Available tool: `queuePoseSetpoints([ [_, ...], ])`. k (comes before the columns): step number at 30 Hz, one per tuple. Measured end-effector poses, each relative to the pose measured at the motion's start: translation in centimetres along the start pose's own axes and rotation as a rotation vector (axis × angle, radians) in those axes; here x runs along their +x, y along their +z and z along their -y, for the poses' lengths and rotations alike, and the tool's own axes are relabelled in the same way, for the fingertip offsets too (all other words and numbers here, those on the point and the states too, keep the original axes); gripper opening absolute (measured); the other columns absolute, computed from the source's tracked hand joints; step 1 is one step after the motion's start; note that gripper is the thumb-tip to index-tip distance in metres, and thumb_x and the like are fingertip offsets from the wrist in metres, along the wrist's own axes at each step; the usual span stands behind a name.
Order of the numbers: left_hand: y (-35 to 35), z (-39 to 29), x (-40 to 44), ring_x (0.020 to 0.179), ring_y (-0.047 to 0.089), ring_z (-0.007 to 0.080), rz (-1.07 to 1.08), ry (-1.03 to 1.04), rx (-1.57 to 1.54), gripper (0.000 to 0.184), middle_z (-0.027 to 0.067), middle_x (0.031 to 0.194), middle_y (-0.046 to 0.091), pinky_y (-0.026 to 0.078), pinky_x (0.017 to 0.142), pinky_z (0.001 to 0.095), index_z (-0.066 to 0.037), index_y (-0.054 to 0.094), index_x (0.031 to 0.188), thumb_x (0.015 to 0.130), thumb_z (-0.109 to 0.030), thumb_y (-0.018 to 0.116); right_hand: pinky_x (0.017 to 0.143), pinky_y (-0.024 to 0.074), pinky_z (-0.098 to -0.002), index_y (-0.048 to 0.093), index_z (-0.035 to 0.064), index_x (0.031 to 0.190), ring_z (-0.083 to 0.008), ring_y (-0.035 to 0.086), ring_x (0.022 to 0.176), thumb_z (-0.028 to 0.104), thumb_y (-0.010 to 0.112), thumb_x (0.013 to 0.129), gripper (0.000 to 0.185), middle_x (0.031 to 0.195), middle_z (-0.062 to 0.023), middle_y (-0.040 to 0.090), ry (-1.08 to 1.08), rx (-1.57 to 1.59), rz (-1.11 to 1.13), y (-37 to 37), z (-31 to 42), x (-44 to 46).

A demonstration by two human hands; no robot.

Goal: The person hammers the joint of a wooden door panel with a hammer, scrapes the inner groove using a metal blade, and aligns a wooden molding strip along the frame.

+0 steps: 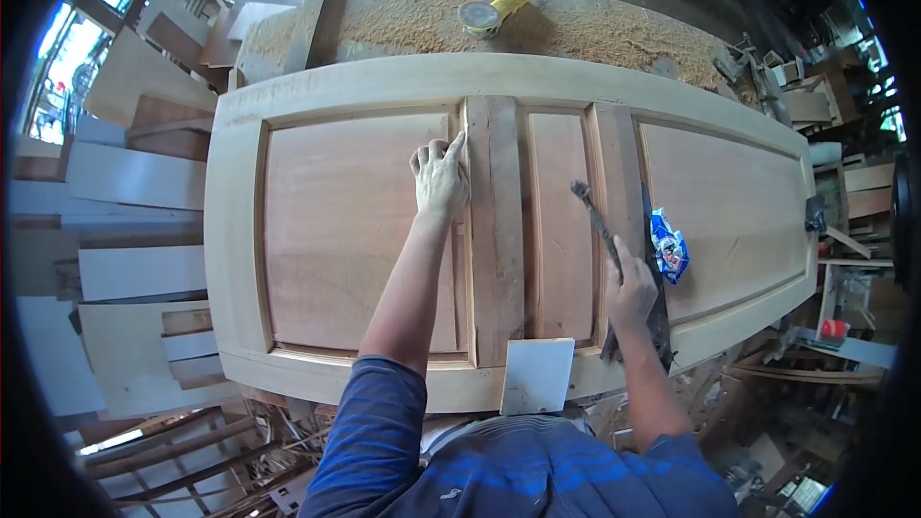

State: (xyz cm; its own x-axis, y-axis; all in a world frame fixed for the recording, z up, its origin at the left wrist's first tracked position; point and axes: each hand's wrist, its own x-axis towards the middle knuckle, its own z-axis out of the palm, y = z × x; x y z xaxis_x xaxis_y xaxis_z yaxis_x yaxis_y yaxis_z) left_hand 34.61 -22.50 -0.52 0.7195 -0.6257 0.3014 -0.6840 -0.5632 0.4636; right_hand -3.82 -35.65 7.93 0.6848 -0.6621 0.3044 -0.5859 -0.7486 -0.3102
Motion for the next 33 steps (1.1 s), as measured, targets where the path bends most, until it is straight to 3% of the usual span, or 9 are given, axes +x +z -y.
queuePoseSetpoints([
  [7,-1.1,-0.3,0.9,0.124,0.061,0.0335,0.085,0.137,0.163,0.053,0.0097,0.125,0.068,0.042,0.116,0.0510,-0.018,0.076,0.148,0.096,-0.010,0.066,0.094,0.0540,-0.0515,0.068,0.0132,0.155,-0.0377,0.065,0.103,0.009,0.077,0.097,0.060,0.109,-0.0154,0.067,0.205,0.183,0.139,1.5,0.7,-4.5],
  [14,-4.2,0.7,2.2,0.136,0.059,0.0341,0.360,0.171,0.171,0.053,0.0116,0.142,0.068,0.044,0.119,0.0507,-0.016,0.075,0.147,0.098,-0.005,0.062,0.102,0.0526,-0.0534,0.064,0.0094,0.157,-0.0394,0.064,0.113,0.012,0.079,0.096,0.062,0.120,-0.0168,0.064,0.120,0.235,0.135,2.7,-0.3,-5.3],
  [17,-3.8,0.6,3.8,0.138,0.059,0.0354,0.317,0.113,0.182,0.059,0.0130,0.147,0.066,0.044,0.119,0.0524,-0.014,0.069,0.154,0.097,-0.003,0.061,0.105,0.0511,-0.0555,0.062,0.0078,0.156,-0.0403,0.064,0.116,0.015,0.079,0.096,0.062,0.125,-0.0173,0.064,0.085,0.208,0.113,3.0,0.1,-5.8],
  [23,-0.9,-0.3,8.1,0.138,0.058,0.0420,0.217,0.233,0.373,0.070,0.0198,0.147,0.064,0.046,0.116,0.0550,-0.014,0.056,0.164,0.095,-0.006,0.062,0.106,0.0503,-0.0582,0.059,0.0069,0.159,-0.0432,0.062,0.118,0.018,0.075,0.099,0.063,0.128,-0.0196,0.063,0.074,0.136,0.082,4.0,0.6,-6.2],
  [26,0.4,0.4,9.4,0.135,0.060,0.0389,0.223,0.355,0.556,0.054,0.0189,0.144,0.065,0.050,0.112,0.0538,-0.012,0.064,0.155,0.101,-0.018,0.062,0.106,0.0505,-0.0589,0.057,0.0071,0.160,-0.0444,0.062,0.119,0.019,0.073,0.100,0.063,0.128,-0.0209,0.062,0.083,0.160,0.089,4.4,0.7,-6.0],
  [33,-1.7,0.2,4.8,0.133,0.060,0.0358,0.143,0.467,0.433,0.050,0.0169,0.136,0.066,0.045,0.116,0.0529,-0.006,0.068,0.146,0.098,-0.014,0.061,0.105,0.0505,-0.0584,0.057,0.0057,0.159,-0.0446,0.062,0.120,0.020,0.072,0.100,0.062,0.129,-0.0224,0.061,0.067,0.102,0.081,4.4,0.8,-6.0],
])
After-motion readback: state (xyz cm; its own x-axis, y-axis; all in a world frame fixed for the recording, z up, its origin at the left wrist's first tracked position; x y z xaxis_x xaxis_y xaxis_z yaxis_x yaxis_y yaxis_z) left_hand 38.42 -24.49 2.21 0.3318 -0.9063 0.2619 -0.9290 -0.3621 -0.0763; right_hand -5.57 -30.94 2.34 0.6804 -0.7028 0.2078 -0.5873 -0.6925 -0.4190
